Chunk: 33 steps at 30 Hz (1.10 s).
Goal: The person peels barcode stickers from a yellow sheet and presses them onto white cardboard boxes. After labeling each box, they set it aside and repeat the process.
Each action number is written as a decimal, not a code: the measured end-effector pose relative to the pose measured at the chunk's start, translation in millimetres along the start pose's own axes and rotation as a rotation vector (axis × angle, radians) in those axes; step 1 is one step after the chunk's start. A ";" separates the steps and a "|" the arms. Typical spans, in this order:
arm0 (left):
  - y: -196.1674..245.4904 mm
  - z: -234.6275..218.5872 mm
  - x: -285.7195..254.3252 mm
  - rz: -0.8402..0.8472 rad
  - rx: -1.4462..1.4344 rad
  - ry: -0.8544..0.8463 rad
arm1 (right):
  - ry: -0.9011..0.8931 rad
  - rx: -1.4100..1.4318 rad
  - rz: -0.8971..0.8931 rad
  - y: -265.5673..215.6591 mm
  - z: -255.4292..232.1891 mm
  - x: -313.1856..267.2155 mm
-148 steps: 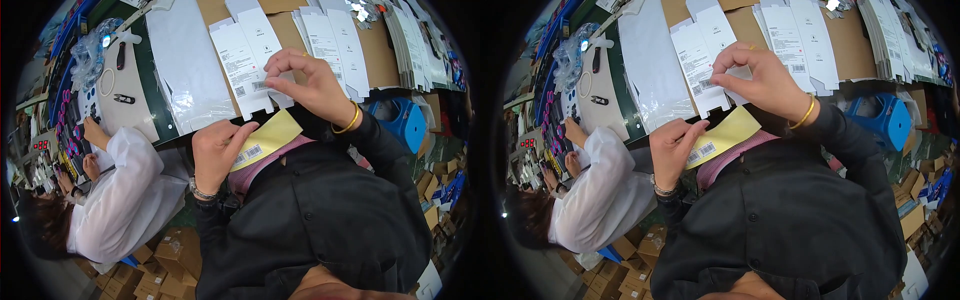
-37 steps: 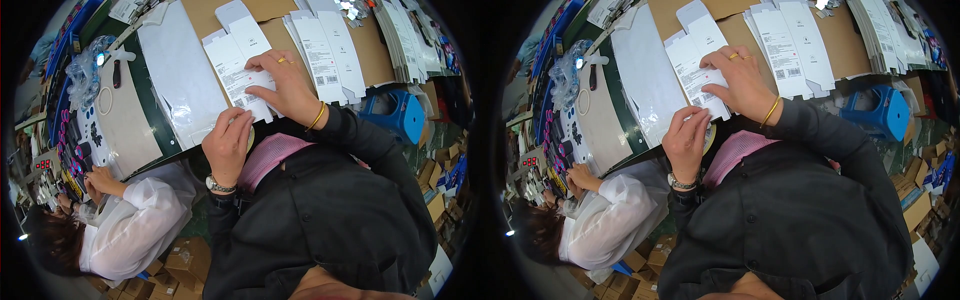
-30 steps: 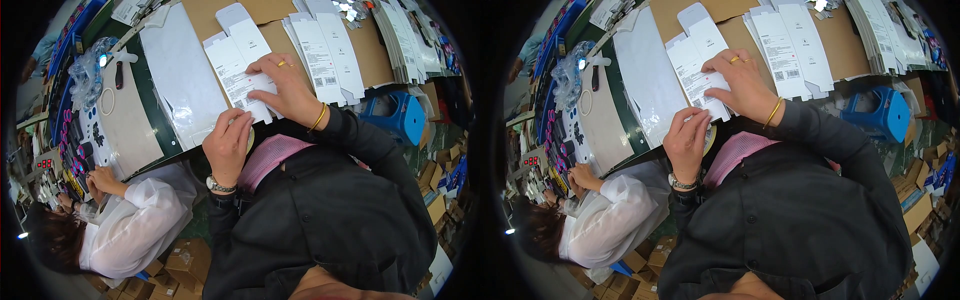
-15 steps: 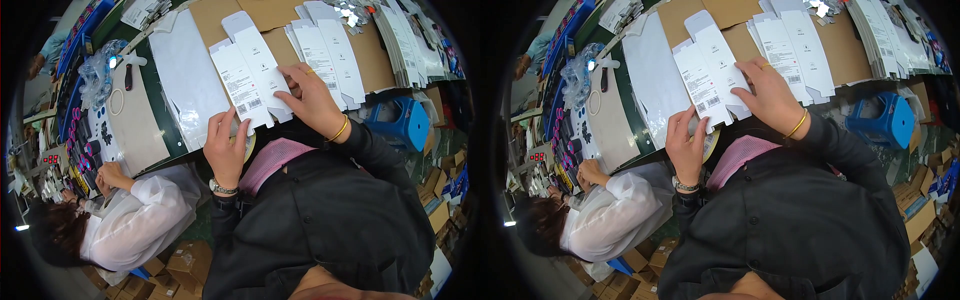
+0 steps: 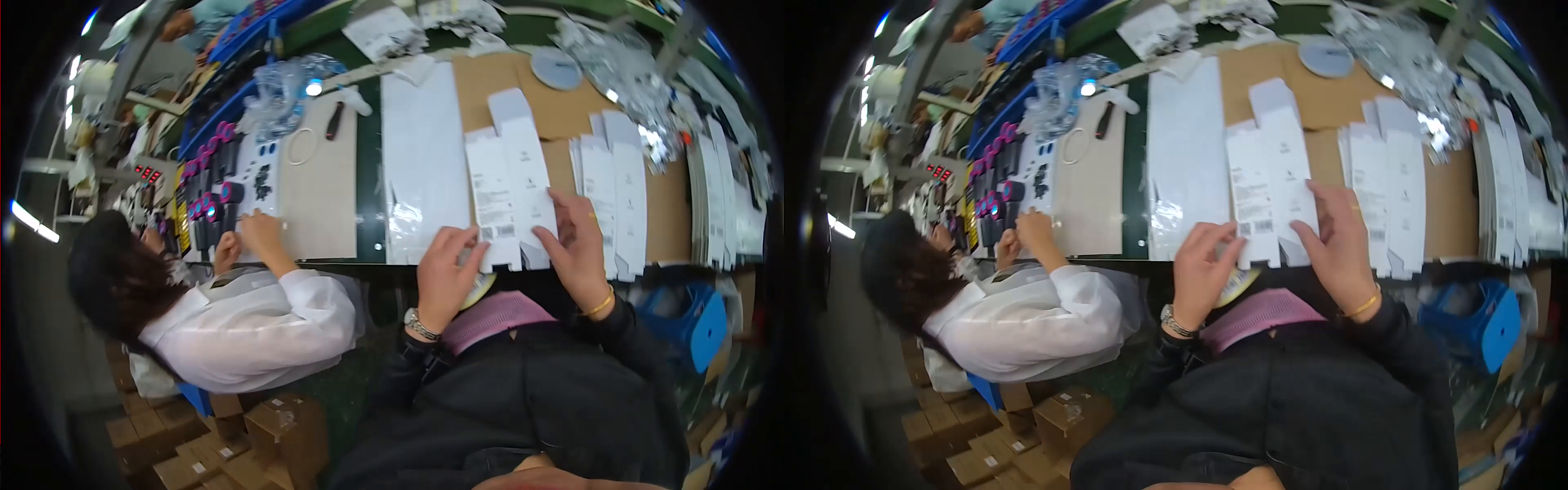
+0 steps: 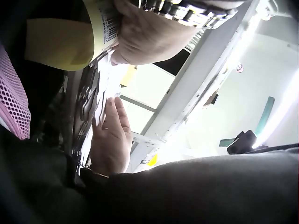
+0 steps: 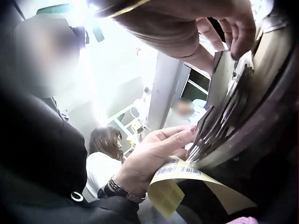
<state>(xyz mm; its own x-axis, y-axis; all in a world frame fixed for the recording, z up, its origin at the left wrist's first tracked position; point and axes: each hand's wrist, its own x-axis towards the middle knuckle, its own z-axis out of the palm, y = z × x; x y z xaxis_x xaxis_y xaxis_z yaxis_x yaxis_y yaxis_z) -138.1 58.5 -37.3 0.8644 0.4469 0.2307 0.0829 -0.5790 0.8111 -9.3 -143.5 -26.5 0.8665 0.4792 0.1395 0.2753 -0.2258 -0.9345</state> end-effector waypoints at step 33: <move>46.1 -15.3 -24.3 -0.197 -0.683 0.008 | 0.013 -0.433 -0.704 -55.7 8.8 -12.8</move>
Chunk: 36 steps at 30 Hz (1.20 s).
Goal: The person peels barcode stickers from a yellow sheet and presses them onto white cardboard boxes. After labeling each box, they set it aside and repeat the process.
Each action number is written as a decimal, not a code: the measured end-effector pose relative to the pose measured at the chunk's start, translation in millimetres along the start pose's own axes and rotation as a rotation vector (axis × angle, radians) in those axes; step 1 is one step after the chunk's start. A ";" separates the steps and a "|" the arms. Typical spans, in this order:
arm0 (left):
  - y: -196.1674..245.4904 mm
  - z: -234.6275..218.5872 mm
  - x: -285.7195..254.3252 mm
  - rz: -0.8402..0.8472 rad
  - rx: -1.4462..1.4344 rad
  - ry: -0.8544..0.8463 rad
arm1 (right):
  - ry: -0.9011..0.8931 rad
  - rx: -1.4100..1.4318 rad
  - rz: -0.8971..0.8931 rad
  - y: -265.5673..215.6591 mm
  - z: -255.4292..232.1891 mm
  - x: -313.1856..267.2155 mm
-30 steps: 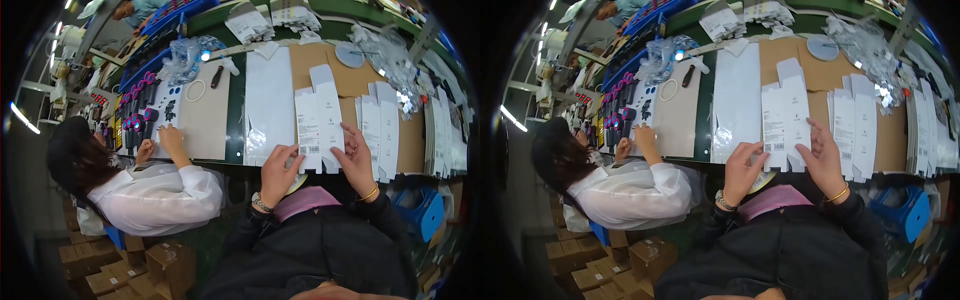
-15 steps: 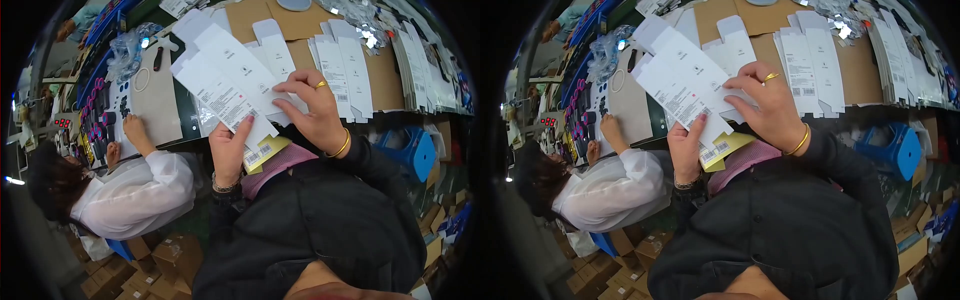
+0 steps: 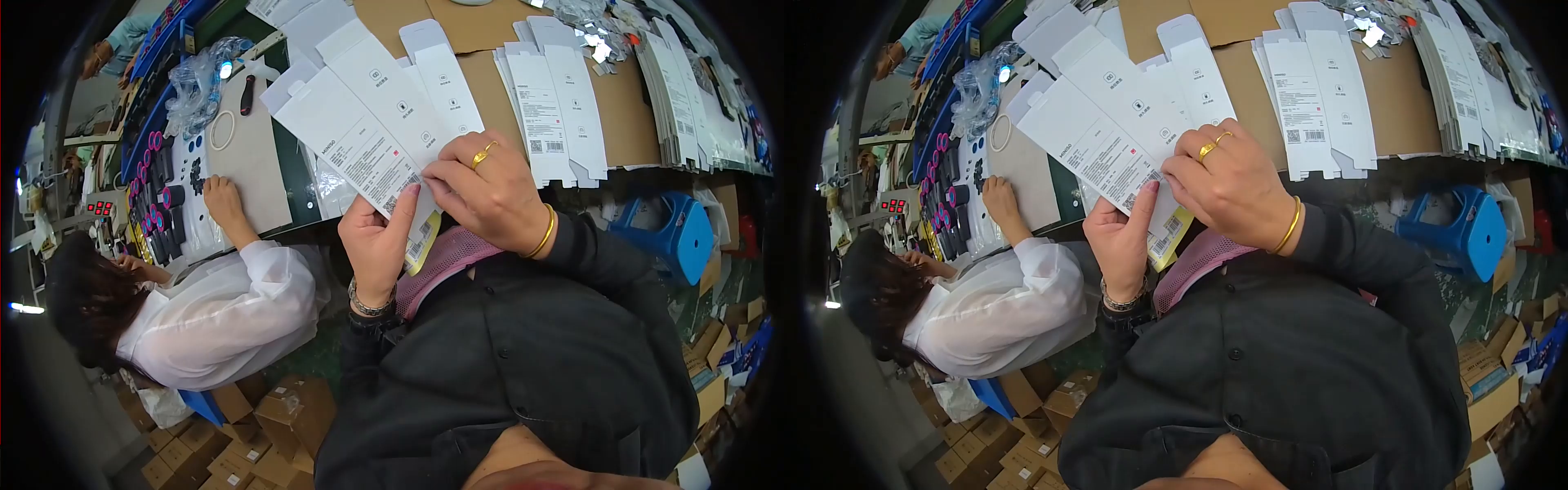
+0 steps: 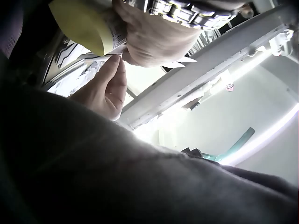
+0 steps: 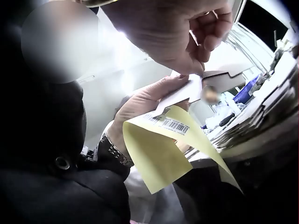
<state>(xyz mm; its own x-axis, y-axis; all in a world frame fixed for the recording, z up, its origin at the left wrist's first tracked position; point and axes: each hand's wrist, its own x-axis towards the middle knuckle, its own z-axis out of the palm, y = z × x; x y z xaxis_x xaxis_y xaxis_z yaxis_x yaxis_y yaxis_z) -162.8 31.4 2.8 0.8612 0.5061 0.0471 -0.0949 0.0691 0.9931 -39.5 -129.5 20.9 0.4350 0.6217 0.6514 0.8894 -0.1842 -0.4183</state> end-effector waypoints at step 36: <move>-1.2 0.1 3.3 -0.009 0.108 0.075 | -0.098 0.061 0.141 9.8 -3.3 -5.3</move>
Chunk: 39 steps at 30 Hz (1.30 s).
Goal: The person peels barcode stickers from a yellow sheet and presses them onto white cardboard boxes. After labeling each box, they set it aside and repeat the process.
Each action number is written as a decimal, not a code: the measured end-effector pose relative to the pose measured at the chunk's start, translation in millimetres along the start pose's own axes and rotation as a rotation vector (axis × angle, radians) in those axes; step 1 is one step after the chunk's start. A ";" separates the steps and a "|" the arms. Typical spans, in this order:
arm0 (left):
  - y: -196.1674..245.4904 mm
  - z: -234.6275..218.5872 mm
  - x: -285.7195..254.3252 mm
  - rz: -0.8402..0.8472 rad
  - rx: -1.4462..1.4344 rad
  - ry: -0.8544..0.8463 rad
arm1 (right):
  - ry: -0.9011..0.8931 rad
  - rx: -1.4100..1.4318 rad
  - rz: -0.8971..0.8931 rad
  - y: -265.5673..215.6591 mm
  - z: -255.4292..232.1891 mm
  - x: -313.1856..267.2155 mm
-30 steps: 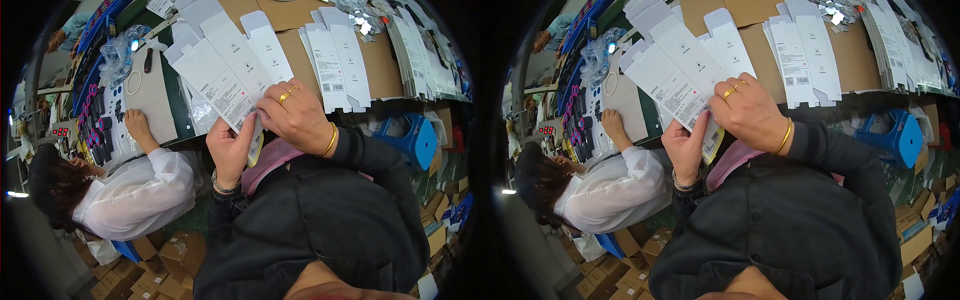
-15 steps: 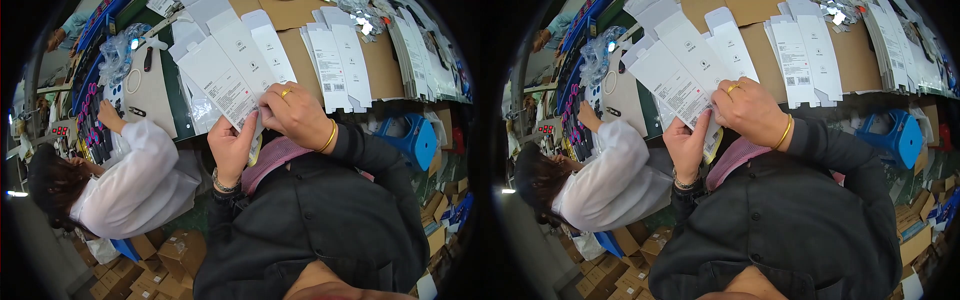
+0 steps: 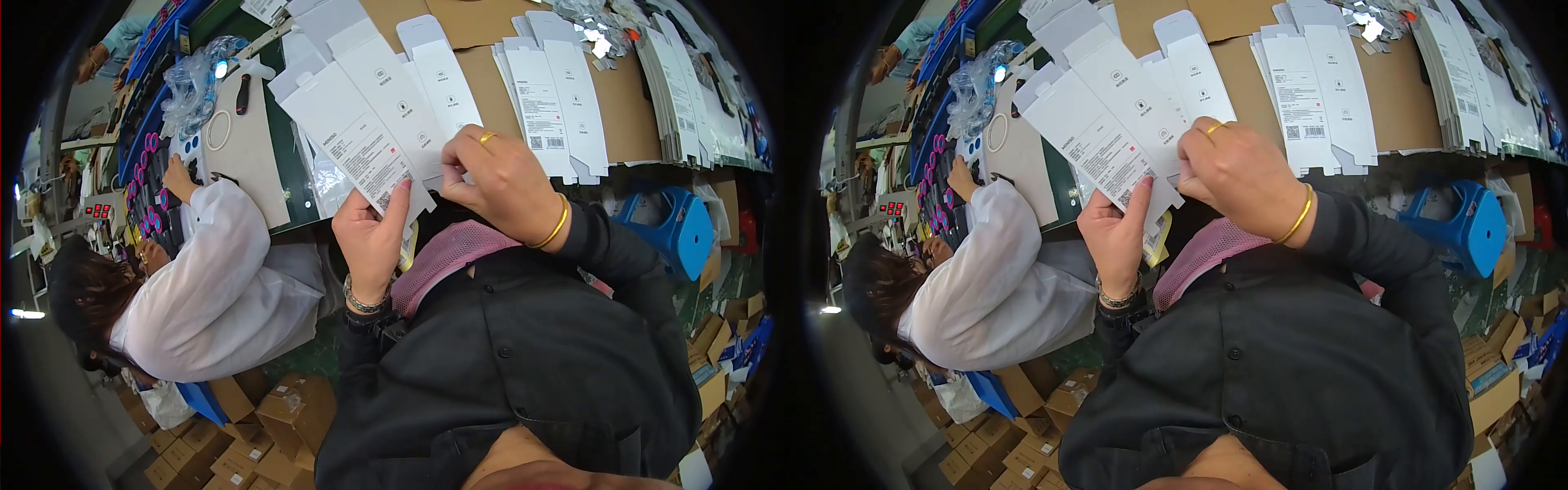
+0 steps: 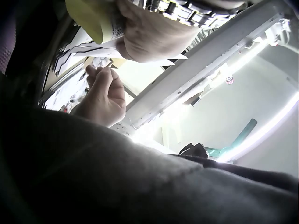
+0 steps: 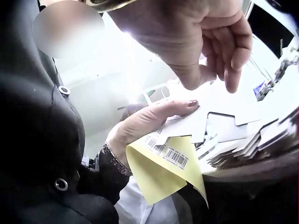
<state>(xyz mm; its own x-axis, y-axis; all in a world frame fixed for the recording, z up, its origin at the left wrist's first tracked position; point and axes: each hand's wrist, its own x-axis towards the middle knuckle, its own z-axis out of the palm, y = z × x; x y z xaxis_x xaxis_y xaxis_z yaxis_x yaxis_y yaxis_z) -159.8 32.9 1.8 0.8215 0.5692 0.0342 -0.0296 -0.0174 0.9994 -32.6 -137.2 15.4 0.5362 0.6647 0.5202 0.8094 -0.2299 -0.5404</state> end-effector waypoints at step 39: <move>-0.2 -14.4 4.6 -0.114 -0.015 -0.162 | 0.252 0.542 0.790 84.7 -112.9 -90.2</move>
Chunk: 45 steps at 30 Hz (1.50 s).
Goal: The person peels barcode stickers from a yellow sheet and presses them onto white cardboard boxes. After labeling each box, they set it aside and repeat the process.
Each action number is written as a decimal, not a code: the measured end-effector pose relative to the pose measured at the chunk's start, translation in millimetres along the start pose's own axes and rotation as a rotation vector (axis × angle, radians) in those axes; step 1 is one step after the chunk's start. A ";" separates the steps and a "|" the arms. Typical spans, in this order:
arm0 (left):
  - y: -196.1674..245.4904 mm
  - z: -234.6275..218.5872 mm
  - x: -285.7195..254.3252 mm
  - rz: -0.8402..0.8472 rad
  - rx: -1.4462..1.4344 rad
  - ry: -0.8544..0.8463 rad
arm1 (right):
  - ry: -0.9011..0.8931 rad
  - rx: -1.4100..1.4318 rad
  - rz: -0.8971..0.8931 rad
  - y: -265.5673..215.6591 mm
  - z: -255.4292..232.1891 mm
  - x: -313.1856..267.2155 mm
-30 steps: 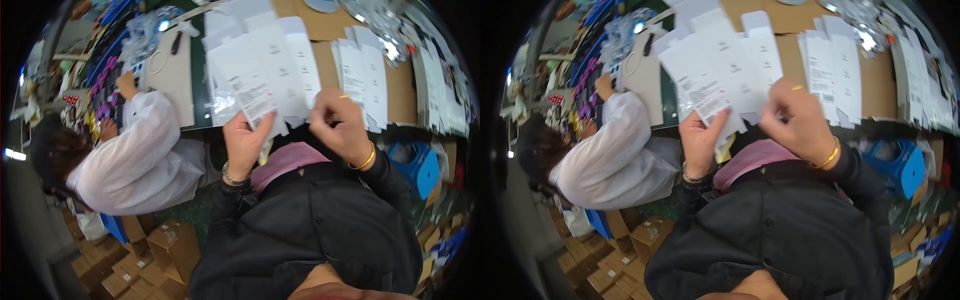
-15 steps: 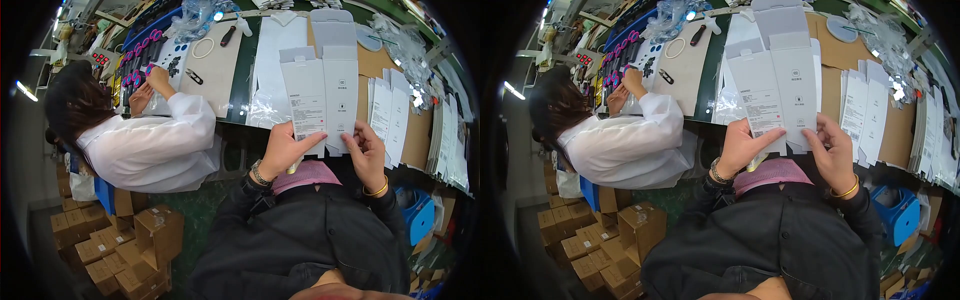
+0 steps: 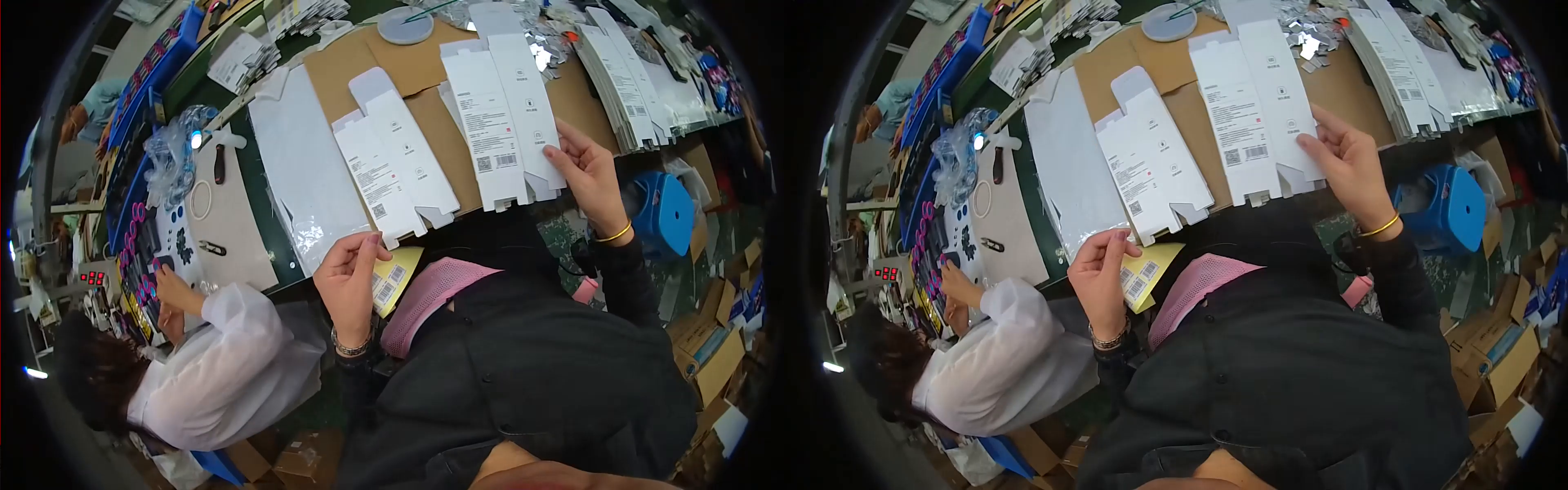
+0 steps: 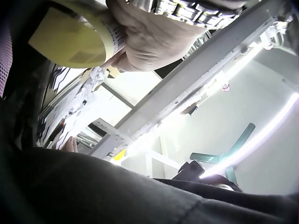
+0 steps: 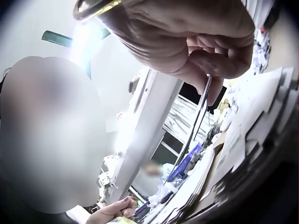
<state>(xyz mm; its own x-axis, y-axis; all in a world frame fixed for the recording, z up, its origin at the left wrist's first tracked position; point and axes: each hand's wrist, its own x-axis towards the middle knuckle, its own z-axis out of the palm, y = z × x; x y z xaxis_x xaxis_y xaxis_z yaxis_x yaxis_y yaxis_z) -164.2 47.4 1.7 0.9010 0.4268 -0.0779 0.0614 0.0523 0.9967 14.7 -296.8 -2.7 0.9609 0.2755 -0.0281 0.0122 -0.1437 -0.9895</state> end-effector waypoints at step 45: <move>35.8 -5.6 11.8 0.540 0.079 -0.478 | -0.949 -0.002 -0.032 -53.6 145.4 -9.5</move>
<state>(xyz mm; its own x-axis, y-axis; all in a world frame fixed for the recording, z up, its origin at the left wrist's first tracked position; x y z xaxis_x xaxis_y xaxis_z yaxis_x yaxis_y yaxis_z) -153.8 59.4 36.3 0.9026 -0.0671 0.4253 -0.4305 -0.1274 0.8935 -35.4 -153.5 30.1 0.3343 0.9366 -0.1049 0.0362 -0.1240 -0.9916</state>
